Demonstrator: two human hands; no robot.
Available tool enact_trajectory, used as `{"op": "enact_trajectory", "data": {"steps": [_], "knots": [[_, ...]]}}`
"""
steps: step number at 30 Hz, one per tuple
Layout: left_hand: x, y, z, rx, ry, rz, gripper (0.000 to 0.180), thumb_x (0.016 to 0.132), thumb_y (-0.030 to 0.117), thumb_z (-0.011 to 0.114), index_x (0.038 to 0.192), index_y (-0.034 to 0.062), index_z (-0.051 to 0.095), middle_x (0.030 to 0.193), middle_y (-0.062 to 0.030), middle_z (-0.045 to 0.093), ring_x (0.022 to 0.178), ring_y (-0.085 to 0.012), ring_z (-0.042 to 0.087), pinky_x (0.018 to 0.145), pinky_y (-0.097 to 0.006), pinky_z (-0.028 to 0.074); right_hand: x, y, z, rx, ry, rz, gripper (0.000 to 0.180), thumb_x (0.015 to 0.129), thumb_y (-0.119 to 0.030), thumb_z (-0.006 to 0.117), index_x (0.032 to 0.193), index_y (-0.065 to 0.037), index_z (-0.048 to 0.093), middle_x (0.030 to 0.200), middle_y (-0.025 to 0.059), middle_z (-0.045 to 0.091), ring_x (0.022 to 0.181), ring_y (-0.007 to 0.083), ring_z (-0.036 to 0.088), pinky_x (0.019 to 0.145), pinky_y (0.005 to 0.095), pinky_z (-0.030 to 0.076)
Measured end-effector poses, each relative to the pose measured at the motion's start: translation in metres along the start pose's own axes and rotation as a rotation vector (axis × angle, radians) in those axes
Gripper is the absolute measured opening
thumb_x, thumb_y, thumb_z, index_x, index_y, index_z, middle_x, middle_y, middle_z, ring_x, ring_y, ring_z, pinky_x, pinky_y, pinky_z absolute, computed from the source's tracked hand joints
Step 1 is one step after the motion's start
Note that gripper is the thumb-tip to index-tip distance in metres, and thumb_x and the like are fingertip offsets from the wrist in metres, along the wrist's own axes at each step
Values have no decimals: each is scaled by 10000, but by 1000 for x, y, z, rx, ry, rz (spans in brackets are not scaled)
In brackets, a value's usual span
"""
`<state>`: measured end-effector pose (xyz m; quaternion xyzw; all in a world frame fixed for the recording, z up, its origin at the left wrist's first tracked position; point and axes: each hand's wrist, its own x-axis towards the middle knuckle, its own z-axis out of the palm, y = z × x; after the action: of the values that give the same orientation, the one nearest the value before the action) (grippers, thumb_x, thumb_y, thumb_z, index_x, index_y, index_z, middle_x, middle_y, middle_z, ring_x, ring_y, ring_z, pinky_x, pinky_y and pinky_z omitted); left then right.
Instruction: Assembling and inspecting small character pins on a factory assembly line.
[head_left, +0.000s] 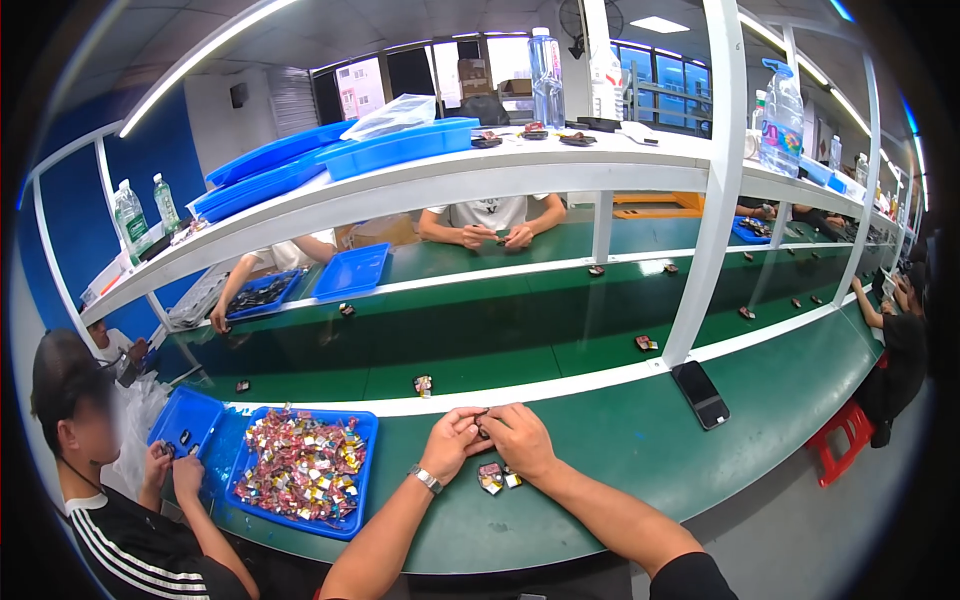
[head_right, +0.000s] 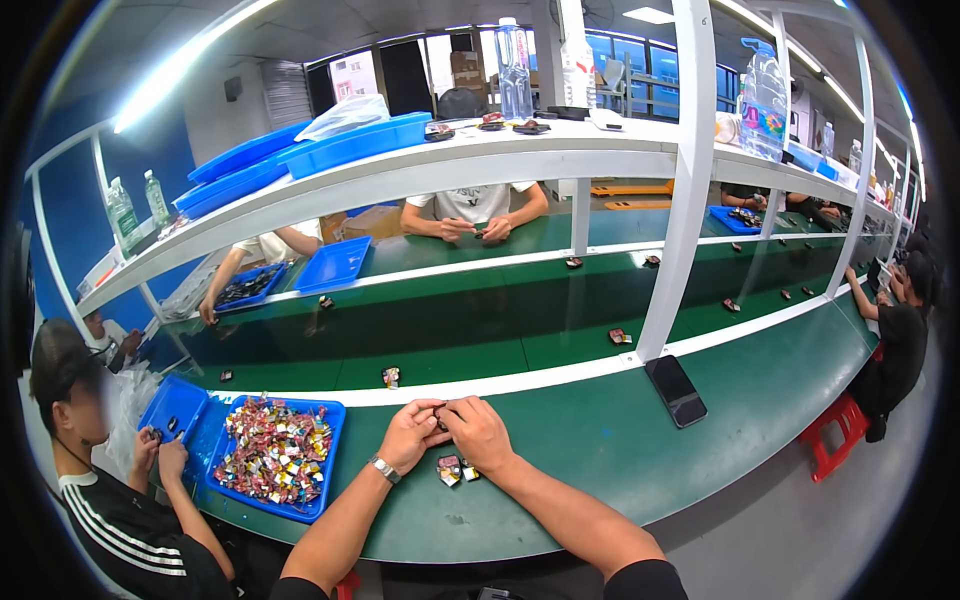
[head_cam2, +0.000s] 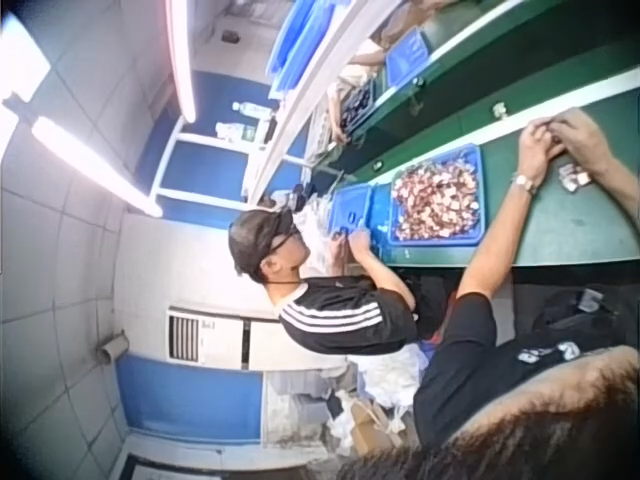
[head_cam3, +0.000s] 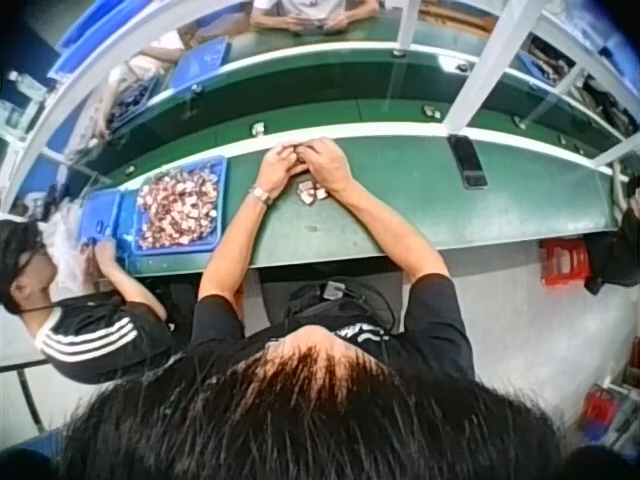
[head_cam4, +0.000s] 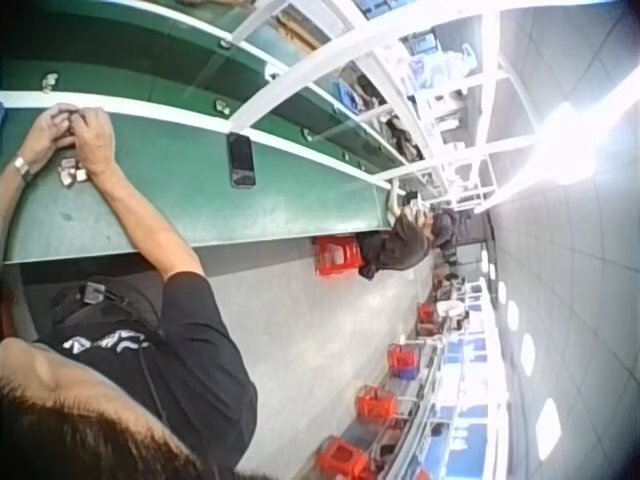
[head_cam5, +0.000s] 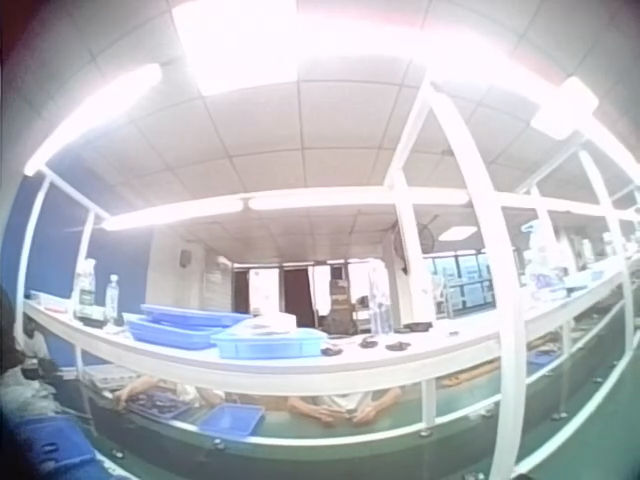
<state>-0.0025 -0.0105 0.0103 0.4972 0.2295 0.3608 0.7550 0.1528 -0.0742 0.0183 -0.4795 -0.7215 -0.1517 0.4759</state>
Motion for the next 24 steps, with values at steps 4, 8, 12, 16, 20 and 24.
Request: {"op": "enact_trajectory", "data": {"steps": [4,8,12,16,20,24], "knots": [[0,1,0,-1,7,-3,273,965,-13,485,1236,7,477,1168,-116,619,1062,-225,632,951,-412,541,3,-1,-2,-78,33,-42,147,750,-61,650,890,-86,687,947,22,625,876,209,594,736,334,494],[1,0,-3,-44,6,3,273,961,-1,503,1233,12,479,1175,-118,620,1056,-218,634,937,-396,546,6,-2,-7,-107,-27,-4,155,740,-71,673,895,-71,690,1026,36,625,916,222,584,771,352,500],[2,-2,-8,-43,0,8,273,959,4,516,1229,15,483,1183,-117,620,1054,-206,634,913,-376,555,9,-10,-15,-26,20,11,213,733,-107,718,937,-51,686,1097,71,620,967,243,589,813,366,510],[4,-6,-15,-44,-26,18,293,960,3,508,1250,11,469,1220,-118,605,1066,-198,630,901,-362,555,0,-12,-3,17,-53,79,308,722,-150,761,998,-45,675,1138,102,617,990,281,597,847,371,517],[9,-3,-7,47,105,77,343,959,-15,481,1298,-2,438,1276,-140,581,1085,-198,623,865,-342,562,8,9,7,14,-61,101,307,724,-146,758,1004,-54,673,1154,122,618,987,303,603,853,371,519],[13,0,-18,421,331,374,286,935,0,510,1219,-23,515,1203,-150,630,983,-205,668,769,-300,582,35,69,16,-52,-35,274,235,725,-109,723,945,-37,685,1098,168,655,988,338,607,884,413,495]]}}
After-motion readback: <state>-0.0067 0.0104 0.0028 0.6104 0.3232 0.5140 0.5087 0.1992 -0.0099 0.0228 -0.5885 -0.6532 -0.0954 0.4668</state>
